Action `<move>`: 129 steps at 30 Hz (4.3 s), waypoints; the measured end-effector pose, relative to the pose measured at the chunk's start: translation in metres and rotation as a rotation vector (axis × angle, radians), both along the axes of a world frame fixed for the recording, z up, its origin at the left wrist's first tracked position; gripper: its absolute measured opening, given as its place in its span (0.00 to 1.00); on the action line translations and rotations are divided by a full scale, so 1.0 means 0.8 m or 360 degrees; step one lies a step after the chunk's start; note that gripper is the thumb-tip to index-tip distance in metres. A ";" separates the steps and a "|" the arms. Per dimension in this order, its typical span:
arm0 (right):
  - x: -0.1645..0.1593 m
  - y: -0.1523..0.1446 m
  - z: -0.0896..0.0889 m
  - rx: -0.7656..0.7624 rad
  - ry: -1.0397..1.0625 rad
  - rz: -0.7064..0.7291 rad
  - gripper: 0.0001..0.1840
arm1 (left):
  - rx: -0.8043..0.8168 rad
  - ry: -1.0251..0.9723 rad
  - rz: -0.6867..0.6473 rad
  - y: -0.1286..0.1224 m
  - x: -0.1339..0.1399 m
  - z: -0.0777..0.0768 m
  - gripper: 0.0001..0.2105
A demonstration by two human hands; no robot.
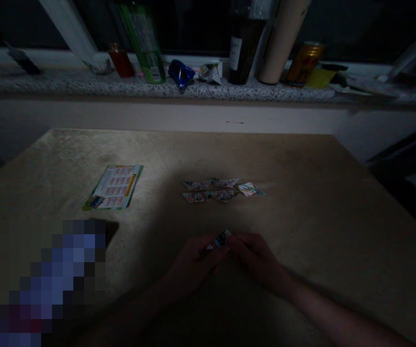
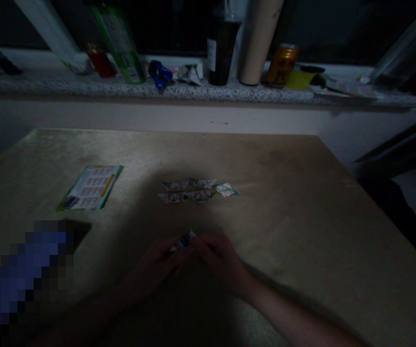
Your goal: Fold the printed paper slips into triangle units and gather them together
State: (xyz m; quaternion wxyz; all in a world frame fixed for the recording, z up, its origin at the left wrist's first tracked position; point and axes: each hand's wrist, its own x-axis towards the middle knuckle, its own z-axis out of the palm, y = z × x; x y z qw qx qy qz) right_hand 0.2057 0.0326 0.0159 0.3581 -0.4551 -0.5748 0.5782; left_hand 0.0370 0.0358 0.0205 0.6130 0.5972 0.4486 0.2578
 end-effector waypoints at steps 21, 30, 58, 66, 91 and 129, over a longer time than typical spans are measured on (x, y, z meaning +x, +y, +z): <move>0.002 -0.001 -0.005 -0.0048 -0.0074 -0.0082 0.22 | -0.0120 0.0065 0.0219 0.005 0.000 -0.001 0.10; 0.004 -0.001 -0.007 0.0077 -0.0115 -0.0123 0.20 | 0.0709 0.0557 0.0063 0.007 -0.015 0.001 0.20; 0.004 -0.007 -0.015 0.0777 -0.0550 -0.0164 0.13 | 0.0992 0.0742 -0.0029 0.001 -0.012 -0.011 0.20; 0.006 0.000 -0.010 0.0885 -0.0180 -0.0233 0.19 | 0.0289 0.0211 0.0151 0.008 -0.008 -0.006 0.21; 0.010 0.009 -0.010 0.0691 0.0014 -0.0254 0.13 | 0.0055 -0.0032 -0.0025 0.011 -0.009 0.001 0.20; 0.020 0.010 -0.008 0.1301 -0.0421 0.0061 0.26 | -0.0434 -0.0294 0.0440 0.012 -0.010 -0.003 0.09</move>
